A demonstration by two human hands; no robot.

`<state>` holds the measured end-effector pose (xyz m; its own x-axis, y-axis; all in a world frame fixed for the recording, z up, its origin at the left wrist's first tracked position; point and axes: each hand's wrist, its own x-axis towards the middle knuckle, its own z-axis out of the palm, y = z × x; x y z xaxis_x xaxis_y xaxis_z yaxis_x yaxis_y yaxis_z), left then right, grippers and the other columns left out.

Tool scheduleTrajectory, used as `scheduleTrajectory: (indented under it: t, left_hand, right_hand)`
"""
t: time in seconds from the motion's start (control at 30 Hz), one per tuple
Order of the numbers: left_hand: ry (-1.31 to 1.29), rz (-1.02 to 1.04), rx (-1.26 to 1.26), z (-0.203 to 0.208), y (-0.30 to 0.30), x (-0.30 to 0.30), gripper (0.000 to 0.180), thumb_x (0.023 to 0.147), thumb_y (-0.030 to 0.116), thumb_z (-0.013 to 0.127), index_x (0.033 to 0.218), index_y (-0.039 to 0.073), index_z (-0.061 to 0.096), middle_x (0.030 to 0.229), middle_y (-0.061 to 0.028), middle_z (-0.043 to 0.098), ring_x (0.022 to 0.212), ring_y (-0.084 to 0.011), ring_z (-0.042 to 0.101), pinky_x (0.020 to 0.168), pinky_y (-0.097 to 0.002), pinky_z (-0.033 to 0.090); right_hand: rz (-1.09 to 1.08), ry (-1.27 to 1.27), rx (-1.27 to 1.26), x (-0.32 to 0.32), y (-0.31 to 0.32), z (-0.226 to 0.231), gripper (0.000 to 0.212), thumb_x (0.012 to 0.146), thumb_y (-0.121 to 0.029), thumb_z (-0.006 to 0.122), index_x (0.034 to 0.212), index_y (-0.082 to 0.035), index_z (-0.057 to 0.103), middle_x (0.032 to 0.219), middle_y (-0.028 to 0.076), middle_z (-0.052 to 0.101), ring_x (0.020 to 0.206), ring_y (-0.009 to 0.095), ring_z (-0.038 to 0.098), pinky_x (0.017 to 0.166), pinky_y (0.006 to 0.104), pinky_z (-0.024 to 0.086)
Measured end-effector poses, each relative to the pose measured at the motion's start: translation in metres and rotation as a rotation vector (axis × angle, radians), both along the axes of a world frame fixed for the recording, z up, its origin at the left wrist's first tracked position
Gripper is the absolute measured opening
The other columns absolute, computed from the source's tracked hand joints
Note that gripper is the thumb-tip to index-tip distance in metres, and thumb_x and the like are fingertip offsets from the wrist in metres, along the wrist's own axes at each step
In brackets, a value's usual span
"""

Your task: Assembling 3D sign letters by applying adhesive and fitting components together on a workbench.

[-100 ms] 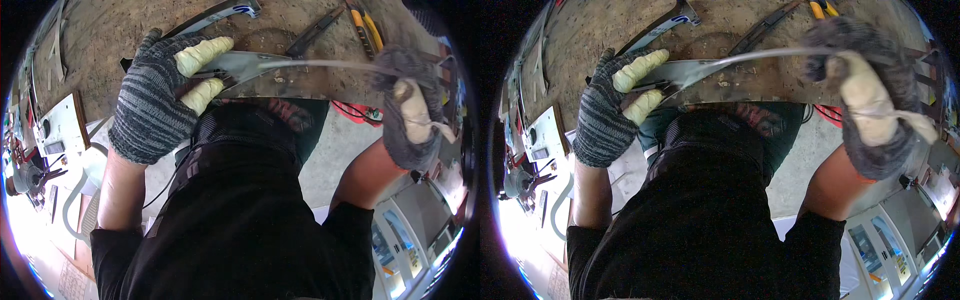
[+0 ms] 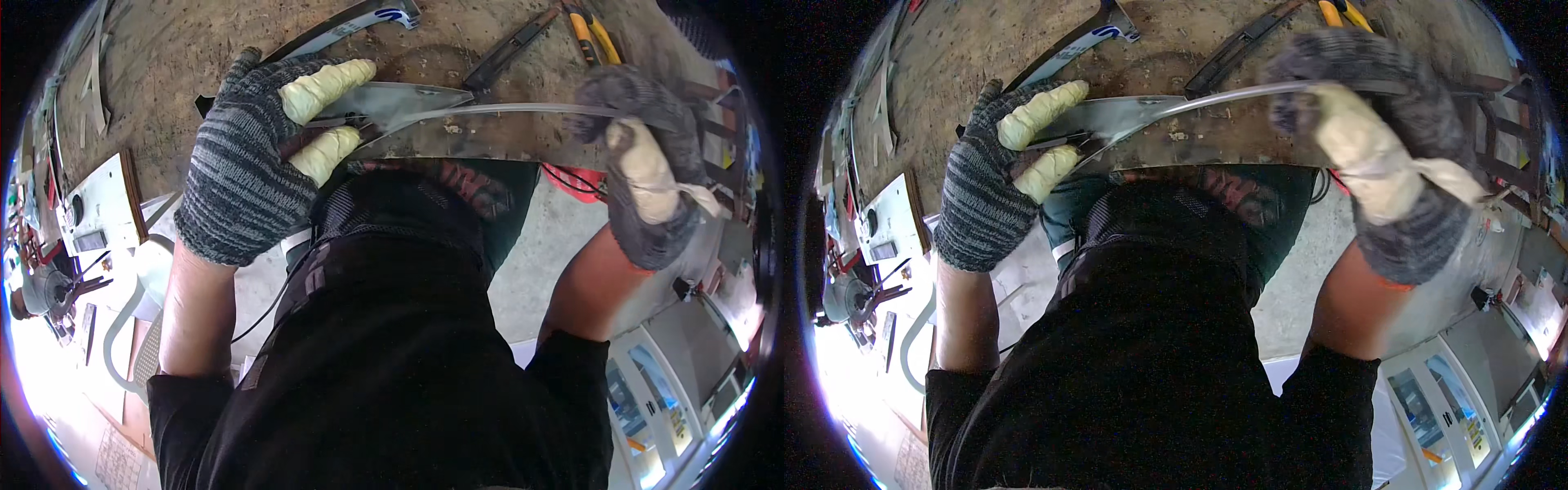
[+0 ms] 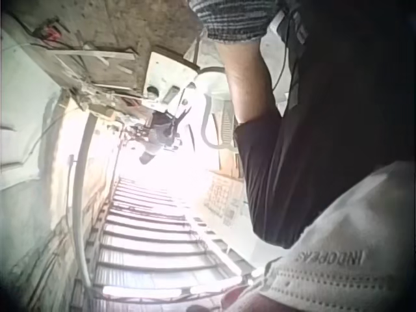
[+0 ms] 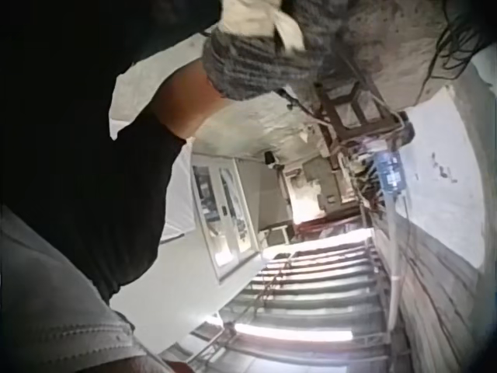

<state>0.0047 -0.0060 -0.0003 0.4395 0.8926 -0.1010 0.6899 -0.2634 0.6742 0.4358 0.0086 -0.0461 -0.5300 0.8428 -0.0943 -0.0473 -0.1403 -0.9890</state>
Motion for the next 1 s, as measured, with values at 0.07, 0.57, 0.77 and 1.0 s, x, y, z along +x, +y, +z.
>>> scheduleTrajectory:
  t: [0.07, 0.57, 0.77, 1.0]
  left_hand:
    - [-0.009, 0.017, 0.026, -0.004, -0.002, 0.0, 0.048, 0.083, 0.013, 0.072, 0.129, 0.017, 0.061, 0.113, -0.0143, 0.065, 0.103, -0.0254, 0.065, 0.086, -0.0353, 0.054]
    - [0.055, -0.049, 0.147, -0.006, -0.002, -0.005, 0.049, 0.082, 0.011, 0.072, 0.13, 0.017, 0.06, 0.111, -0.0146, 0.065, 0.099, -0.0251, 0.066, 0.085, -0.0345, 0.055]
    - [0.028, -0.07, 0.183, -0.007, 0.001, -0.003, 0.048, 0.082, 0.014, 0.072, 0.129, 0.017, 0.061, 0.111, -0.0162, 0.065, 0.1, -0.0281, 0.066, 0.087, -0.0363, 0.054]
    - [0.057, -0.067, 0.185, -0.008, 0.005, -0.004, 0.046, 0.084, 0.017, 0.07, 0.129, 0.016, 0.061, 0.11, -0.0156, 0.065, 0.098, -0.0273, 0.065, 0.086, -0.0368, 0.053]
  right_hand:
    - [-0.299, 0.354, -0.404, 0.014, -0.027, -0.015, 0.173, 0.013, -0.102, 0.048, 0.131, 0.022, 0.033, 0.124, 0.025, 0.048, 0.116, 0.032, 0.046, 0.102, 0.0407, 0.037]
    - [0.252, 0.533, -0.073, 0.0, -0.042, -0.07, 0.144, 0.052, -0.092, 0.057, 0.149, 0.007, 0.016, 0.158, 0.026, -0.008, 0.147, 0.04, -0.006, 0.118, 0.0475, -0.003]
    - [0.179, 0.36, 0.047, -0.007, -0.055, -0.042, 0.139, 0.056, -0.094, 0.051, 0.15, 0.003, 0.019, 0.156, 0.031, -0.004, 0.145, 0.046, -0.002, 0.116, 0.0527, -0.002]
    - [0.342, 0.417, 0.47, -0.077, -0.008, 0.013, 0.085, 0.08, -0.077, 0.049, 0.114, 0.0, 0.061, 0.128, 0.029, 0.053, 0.13, 0.044, 0.037, 0.113, 0.0578, 0.021]
